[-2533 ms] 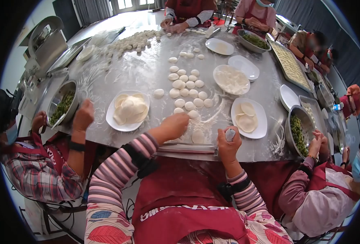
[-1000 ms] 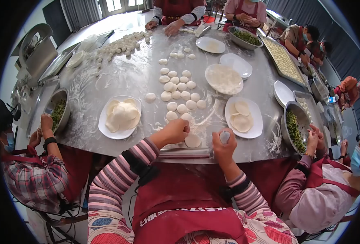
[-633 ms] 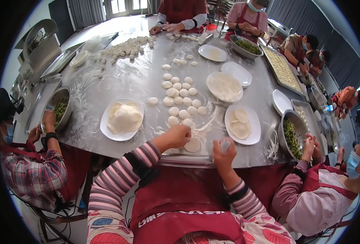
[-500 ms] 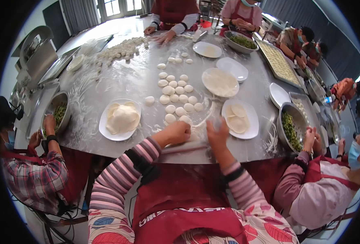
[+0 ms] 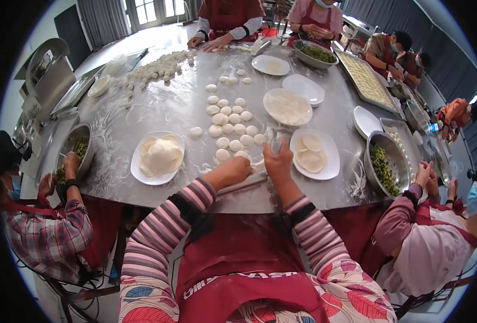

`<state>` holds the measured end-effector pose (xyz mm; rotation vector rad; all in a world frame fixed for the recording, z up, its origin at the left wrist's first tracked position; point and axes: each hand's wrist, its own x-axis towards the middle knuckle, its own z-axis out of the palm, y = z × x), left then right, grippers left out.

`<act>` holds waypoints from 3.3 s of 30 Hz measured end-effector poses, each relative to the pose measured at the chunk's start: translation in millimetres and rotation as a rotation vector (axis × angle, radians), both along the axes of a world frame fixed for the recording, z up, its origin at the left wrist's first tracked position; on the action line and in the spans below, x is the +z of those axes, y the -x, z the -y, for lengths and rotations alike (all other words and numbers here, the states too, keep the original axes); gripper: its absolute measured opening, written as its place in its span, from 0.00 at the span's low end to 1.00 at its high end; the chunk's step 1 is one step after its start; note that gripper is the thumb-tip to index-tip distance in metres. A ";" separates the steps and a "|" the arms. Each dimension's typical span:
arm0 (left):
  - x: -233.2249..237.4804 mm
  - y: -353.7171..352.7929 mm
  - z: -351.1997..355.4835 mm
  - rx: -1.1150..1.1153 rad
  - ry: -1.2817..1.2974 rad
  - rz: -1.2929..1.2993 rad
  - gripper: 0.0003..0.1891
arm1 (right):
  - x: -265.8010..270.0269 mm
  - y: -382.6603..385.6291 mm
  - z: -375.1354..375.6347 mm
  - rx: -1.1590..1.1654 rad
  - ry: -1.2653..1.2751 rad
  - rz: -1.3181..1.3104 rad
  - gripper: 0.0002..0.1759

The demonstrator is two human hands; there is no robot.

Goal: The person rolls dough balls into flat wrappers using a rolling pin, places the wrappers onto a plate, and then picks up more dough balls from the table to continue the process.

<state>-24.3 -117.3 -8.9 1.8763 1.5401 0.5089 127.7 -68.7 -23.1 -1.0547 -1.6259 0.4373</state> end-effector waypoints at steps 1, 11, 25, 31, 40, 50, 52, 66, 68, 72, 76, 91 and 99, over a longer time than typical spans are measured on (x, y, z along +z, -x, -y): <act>-1.9 -0.5 -2.2 0.011 -0.019 -0.001 0.11 | -2.7 -3.5 4.4 -0.004 0.004 0.001 0.16; 2.2 -2.4 16.0 -0.014 -0.019 0.048 0.10 | -12.7 -14.4 15.6 -0.060 -0.098 0.054 0.15; -14.4 -5.3 5.2 0.104 -0.085 0.019 0.08 | -0.2 -6.6 13.2 -0.057 -0.092 -0.012 0.14; -14.9 12.4 11.9 0.132 0.003 0.178 0.09 | -5.5 -34.6 63.0 -0.044 -0.093 -0.050 0.14; -10.3 14.7 2.8 0.150 -0.019 -0.002 0.10 | -0.5 0.5 -0.5 -0.015 -0.144 -0.011 0.17; -13.6 -0.1 17.4 0.163 -0.159 -0.150 0.11 | 3.6 -37.7 74.3 -0.013 -0.064 -0.122 0.12; -13.9 -3.7 17.7 0.130 -0.215 -0.134 0.11 | 5.6 -36.2 66.9 -0.008 -0.106 -0.131 0.12; -3.6 -27.1 -104.3 0.025 -0.409 -0.436 0.08 | 2.3 -45.7 78.0 0.077 -0.048 -0.138 0.14; -3.2 -23.8 -101.4 0.019 -0.440 -0.416 0.08 | 3.9 -46.7 76.1 0.080 -0.065 -0.132 0.13; 9.1 -23.0 -86.6 -0.005 -0.447 -0.333 0.07 | 2.2 -53.7 76.4 0.212 0.040 -0.178 0.09; 22.1 -16.0 -40.3 0.001 -0.160 -0.052 0.08 | 5.0 -56.8 68.9 0.263 -0.112 -0.191 0.06; -3.8 13.2 7.2 0.080 -0.052 0.021 0.07 | 10.0 -30.1 23.6 -0.044 -0.493 0.421 0.08; -4.6 -0.2 6.4 0.085 -0.120 -0.008 0.07 | 11.9 -4.3 2.7 0.011 -0.141 0.045 0.11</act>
